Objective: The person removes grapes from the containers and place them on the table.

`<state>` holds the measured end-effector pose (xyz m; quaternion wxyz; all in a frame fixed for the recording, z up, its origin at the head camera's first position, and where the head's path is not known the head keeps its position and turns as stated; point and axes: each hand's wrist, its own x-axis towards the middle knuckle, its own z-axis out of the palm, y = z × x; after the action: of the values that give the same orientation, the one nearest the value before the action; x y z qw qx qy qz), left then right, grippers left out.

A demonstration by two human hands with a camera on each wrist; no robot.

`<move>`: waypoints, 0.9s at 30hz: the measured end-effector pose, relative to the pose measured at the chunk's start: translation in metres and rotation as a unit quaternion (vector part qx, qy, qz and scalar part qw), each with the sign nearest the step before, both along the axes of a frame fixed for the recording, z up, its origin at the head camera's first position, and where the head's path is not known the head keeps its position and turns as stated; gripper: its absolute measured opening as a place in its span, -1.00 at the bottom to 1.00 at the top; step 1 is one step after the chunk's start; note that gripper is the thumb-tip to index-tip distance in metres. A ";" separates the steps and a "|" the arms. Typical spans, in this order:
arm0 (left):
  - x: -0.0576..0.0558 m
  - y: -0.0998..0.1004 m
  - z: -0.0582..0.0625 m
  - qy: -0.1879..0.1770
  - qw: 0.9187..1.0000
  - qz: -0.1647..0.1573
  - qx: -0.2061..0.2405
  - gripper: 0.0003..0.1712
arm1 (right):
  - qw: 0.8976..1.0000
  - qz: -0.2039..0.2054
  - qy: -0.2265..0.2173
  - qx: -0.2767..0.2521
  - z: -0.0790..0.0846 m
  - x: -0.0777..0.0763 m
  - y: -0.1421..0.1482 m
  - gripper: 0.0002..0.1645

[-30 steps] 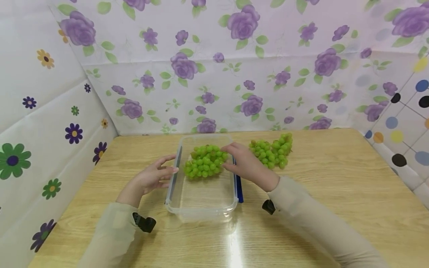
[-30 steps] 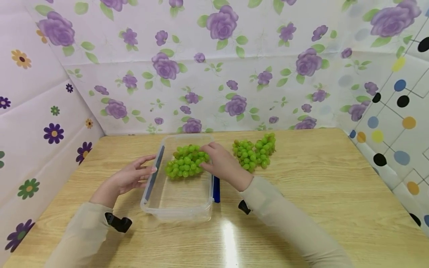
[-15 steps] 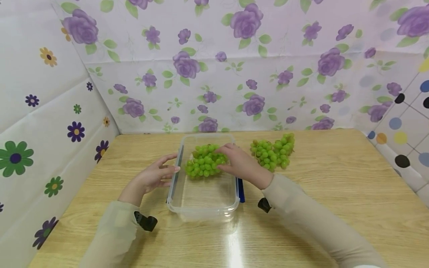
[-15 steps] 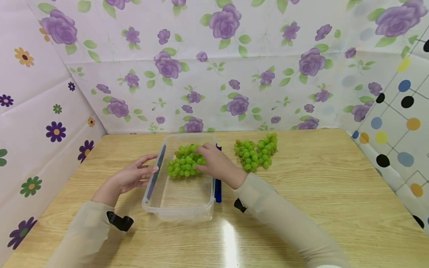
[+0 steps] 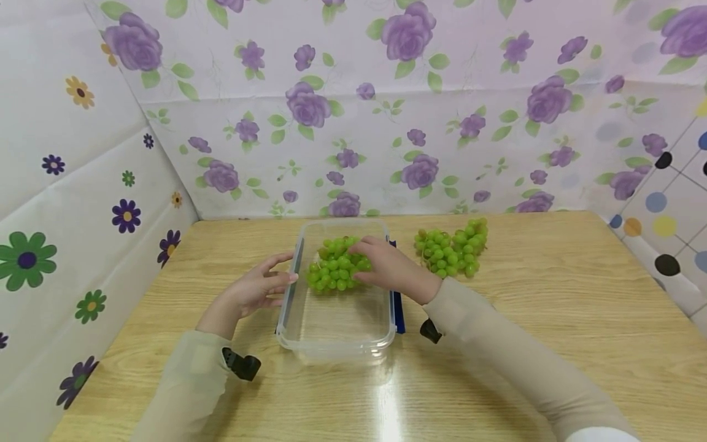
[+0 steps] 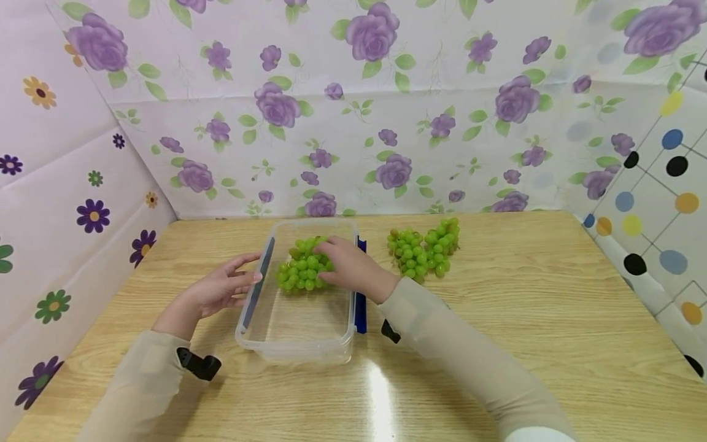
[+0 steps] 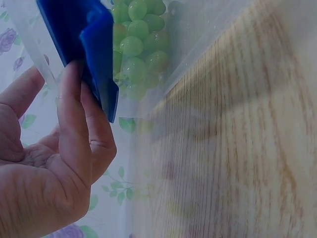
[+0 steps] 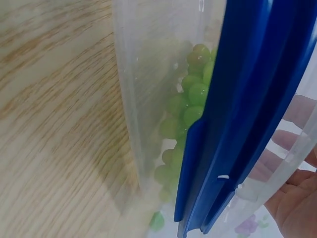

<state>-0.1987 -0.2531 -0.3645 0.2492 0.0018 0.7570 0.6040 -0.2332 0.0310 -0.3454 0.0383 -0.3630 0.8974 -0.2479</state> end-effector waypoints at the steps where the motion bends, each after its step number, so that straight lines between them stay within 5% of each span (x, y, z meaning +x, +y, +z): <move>1: 0.000 0.000 0.000 0.000 1.000 0.000 0.000 -0.12 | 1.000 0.002 -0.005 -0.001 0.000 0.000 -0.001 -0.42; 16: -0.002 -0.001 -0.003 0.001 1.000 0.007 -0.005 -0.14 | 0.999 -0.008 -0.045 -0.004 -0.006 -0.015 -0.014 -0.42; 27: -0.002 -0.001 -0.003 0.001 1.000 0.006 -0.002 -0.14 | 1.000 0.009 -0.027 0.006 -0.007 -0.016 -0.027 -0.43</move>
<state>-0.2006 -0.2542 -0.3675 0.2448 -0.0027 0.7585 0.6039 -0.2495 0.0037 -0.3522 0.0673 -0.3639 0.8942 -0.2517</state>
